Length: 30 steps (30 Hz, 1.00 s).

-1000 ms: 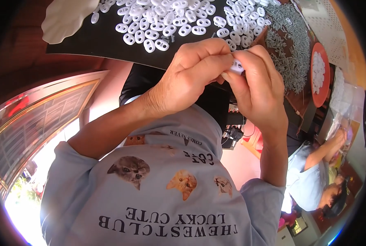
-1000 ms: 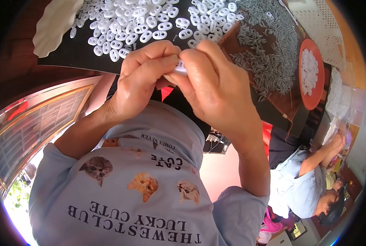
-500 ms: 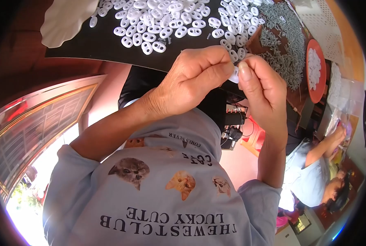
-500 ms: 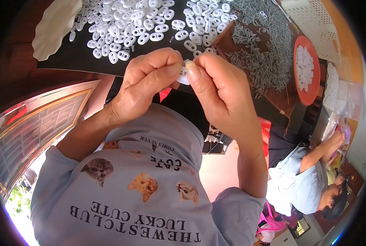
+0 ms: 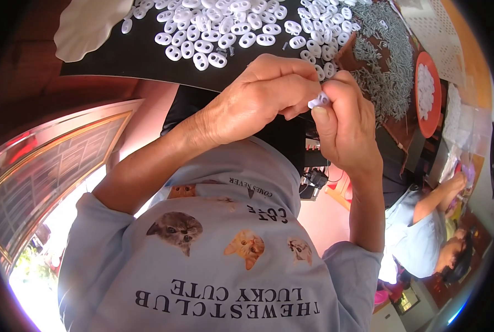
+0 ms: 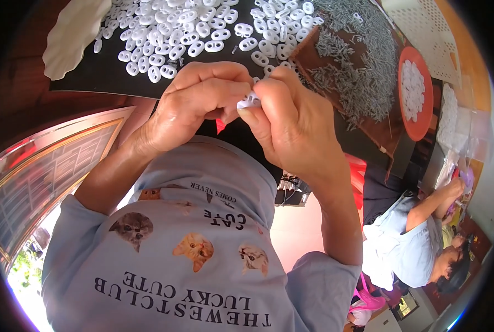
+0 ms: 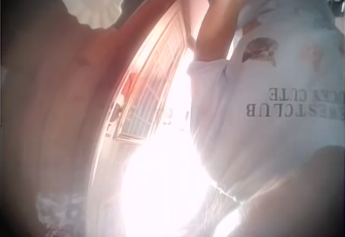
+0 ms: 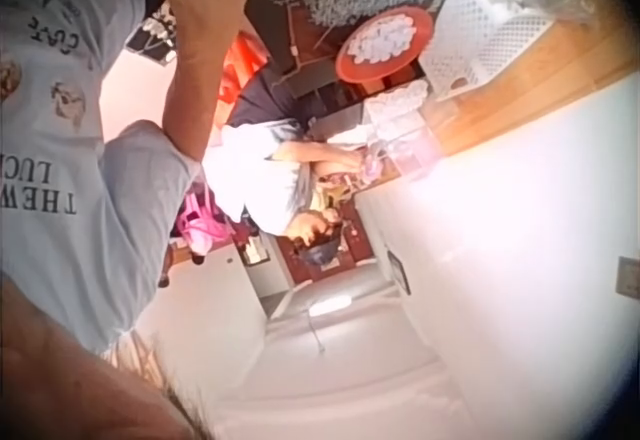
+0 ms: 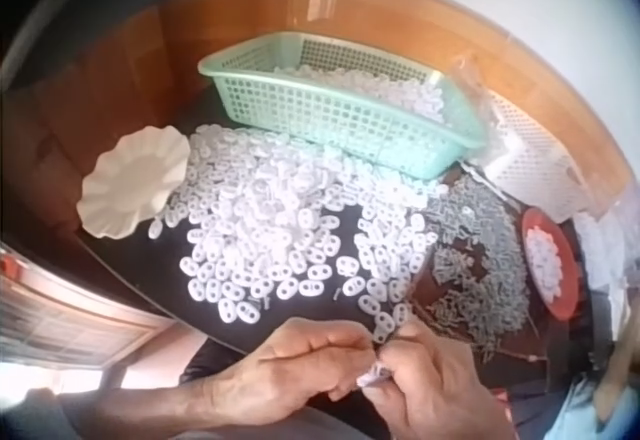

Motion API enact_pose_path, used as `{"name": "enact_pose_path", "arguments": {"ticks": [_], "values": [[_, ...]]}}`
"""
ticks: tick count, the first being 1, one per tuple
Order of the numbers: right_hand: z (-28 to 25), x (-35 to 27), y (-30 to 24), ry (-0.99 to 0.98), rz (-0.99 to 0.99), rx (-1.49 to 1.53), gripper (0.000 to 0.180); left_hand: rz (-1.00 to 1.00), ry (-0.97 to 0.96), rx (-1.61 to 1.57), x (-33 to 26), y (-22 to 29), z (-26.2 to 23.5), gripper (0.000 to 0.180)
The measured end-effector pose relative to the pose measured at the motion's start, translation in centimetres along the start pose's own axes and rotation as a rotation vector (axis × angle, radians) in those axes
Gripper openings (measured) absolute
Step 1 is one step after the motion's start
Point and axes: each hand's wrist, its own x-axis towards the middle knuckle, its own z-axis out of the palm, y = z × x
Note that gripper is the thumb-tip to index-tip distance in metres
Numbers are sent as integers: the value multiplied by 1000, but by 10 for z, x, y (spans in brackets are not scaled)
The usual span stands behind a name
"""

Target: The recorder is manually assembling small white plastic components by inserting metal pins or rings into them.

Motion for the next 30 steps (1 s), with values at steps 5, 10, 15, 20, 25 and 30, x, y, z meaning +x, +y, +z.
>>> {"name": "enact_pose_path", "arguments": {"ticks": [5,10,15,20,25,30], "values": [[0,3,-4,-45,8,-11,25,59,12,38,-1,-2,-1,24],[-11,-1,-6,-70,75,112,17,12,-29,113,-2,3,0,23],[-18,-5,-13,-43,397,384,16,66,-16,162,-2,-2,0,24],[-17,1,-19,-54,524,477,18,91,-17,176,0,-3,0,24],[-17,2,-20,-79,562,433,16,80,-34,193,-2,1,2,24],[-15,2,-15,-46,308,238,18,55,5,119,-2,2,3,24]]}}
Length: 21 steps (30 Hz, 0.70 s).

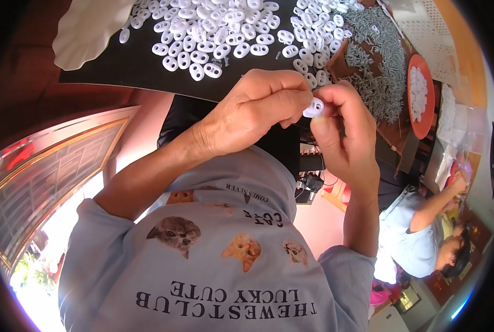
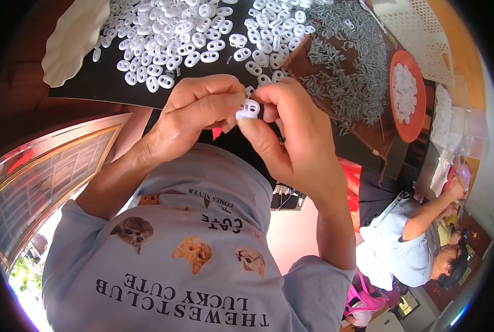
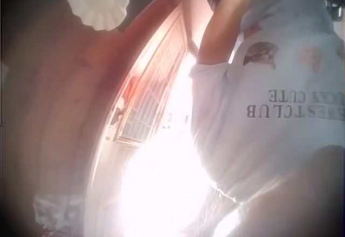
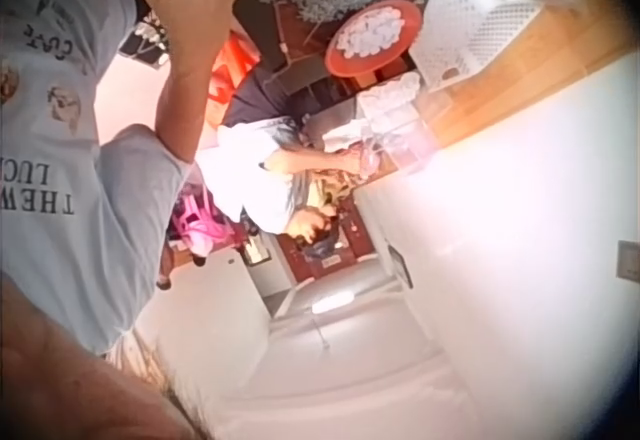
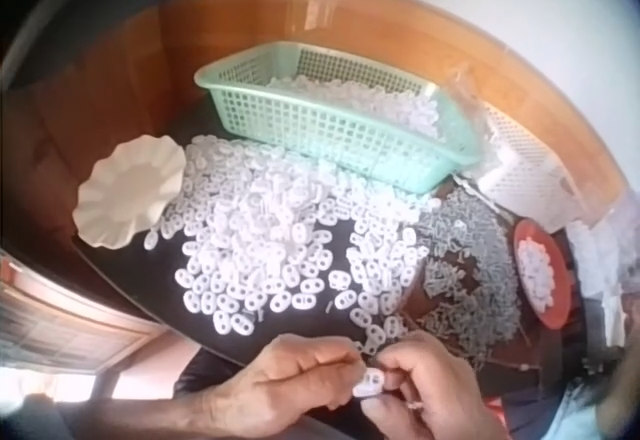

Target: The recorder is manually assembling small white plastic components by inserting metal pins or rings into them.

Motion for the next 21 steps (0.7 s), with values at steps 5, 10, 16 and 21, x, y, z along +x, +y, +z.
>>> {"name": "enact_pose_path", "arguments": {"ticks": [5,10,16,21], "values": [[9,2,10,87,-289,-281,32,-36,1,-15,-1,1,1,22],[12,4,5,91,-271,-303,31,-29,8,-28,-1,4,1,22],[3,1,8,49,-181,-129,25,-26,-6,18,-2,-1,-2,23],[-5,-3,-4,42,105,100,12,42,-31,79,-2,-4,-2,23]]}}
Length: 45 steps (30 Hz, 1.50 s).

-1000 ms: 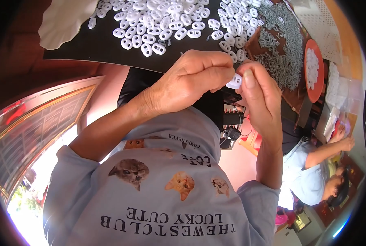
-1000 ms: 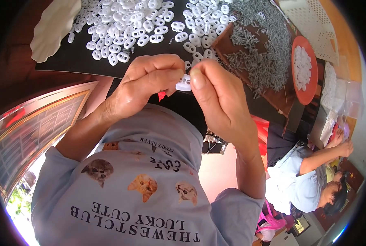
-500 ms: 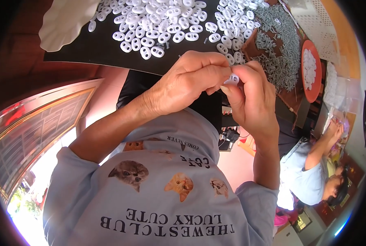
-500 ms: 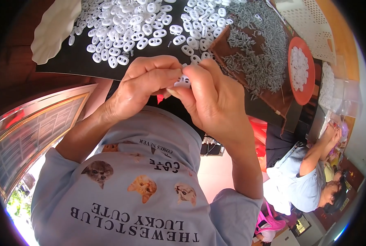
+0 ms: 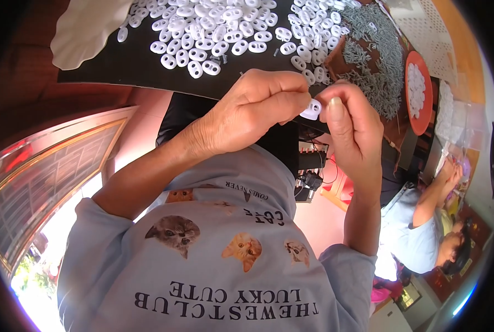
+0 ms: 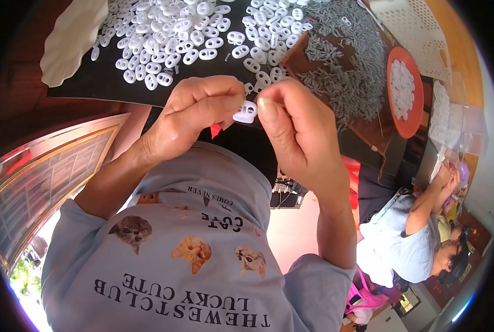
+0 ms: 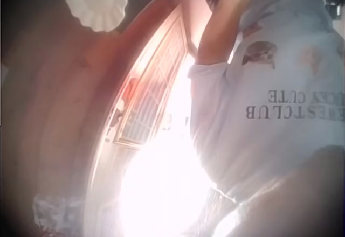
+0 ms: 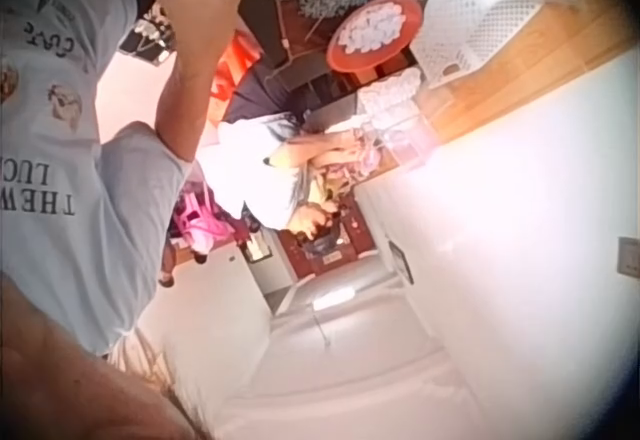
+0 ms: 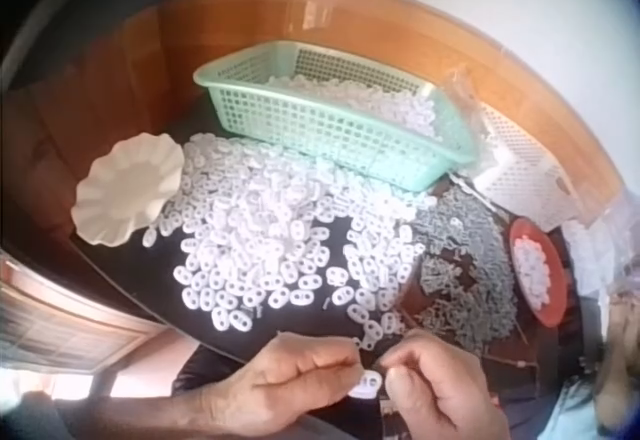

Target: The recorder is manually assembling small white plastic components by inserting metal pins or rings into them.

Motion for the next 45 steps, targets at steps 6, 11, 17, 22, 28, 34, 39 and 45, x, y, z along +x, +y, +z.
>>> {"name": "enact_pose_path", "arguments": {"ticks": [6,11,17,22,28,34,39,45], "values": [[-8,-6,-2,-28,114,-23,11,54,-26,65,4,-5,2,27],[-85,-18,29,423,360,-209,17,72,-91,114,5,-4,1,29],[-187,-19,92,396,423,-701,29,97,-70,37,4,-3,3,29],[-127,18,63,302,139,-693,23,118,-46,21,2,-7,3,24],[-26,86,20,-10,-167,-537,12,176,12,63,2,-4,1,25],[11,133,27,-124,-313,-765,14,216,20,104,2,-5,0,25],[13,145,29,-187,-271,-811,13,284,32,103,3,-10,-6,24],[24,156,22,-205,-327,-825,19,352,39,105,3,-14,-8,22]]}}
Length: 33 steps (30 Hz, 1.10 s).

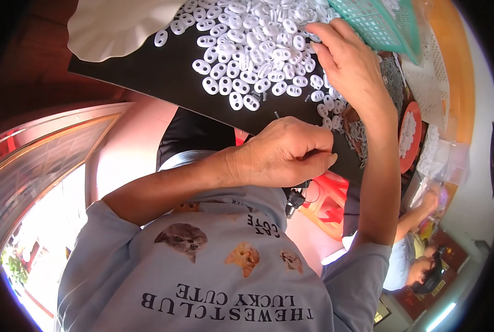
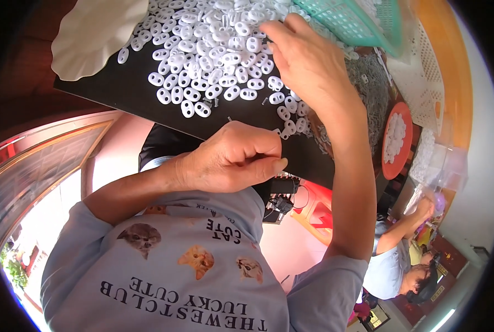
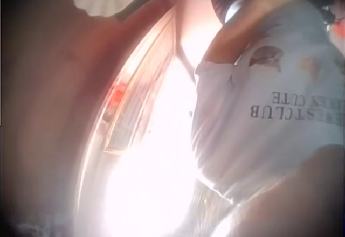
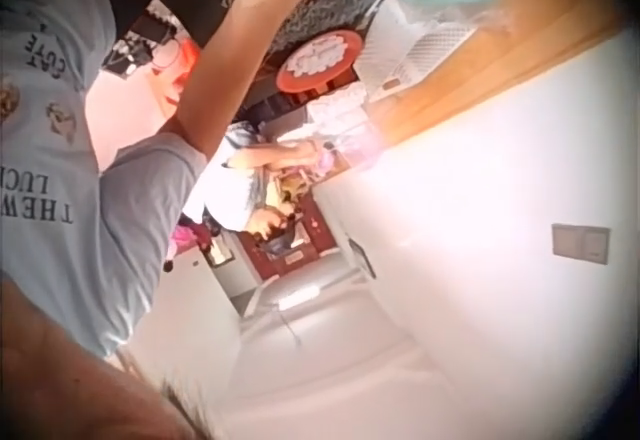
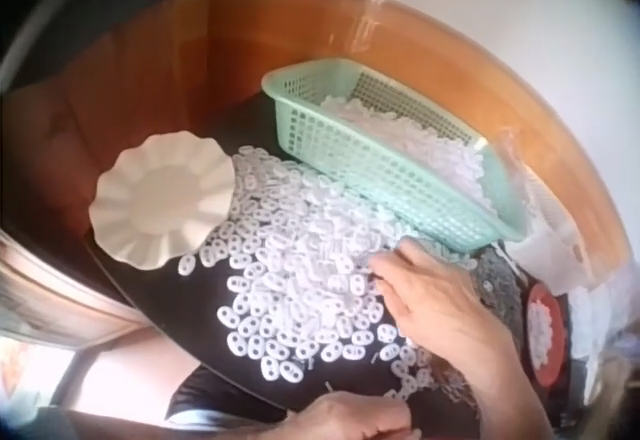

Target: The recorder is manually assembling small white plastic components by inserting metal pins or rings into them.

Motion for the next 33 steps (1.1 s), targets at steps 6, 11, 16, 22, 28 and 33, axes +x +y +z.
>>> {"name": "enact_pose_path", "arguments": {"ticks": [6,11,16,22,28,33], "values": [[-2,-4,12,-68,-34,-60,9,86,33,22,1,-5,-2,21],[-9,-11,15,-69,46,-7,11,109,49,24,0,-4,-4,21],[-10,-16,18,-63,34,-29,14,99,34,24,1,-5,-3,20],[-1,-6,15,-98,23,-86,13,110,57,56,-1,-6,0,20],[-2,-2,10,-88,-2,-170,10,75,49,76,-2,-5,1,21],[1,-3,12,-36,-53,-224,12,19,36,70,-2,0,2,24]]}}
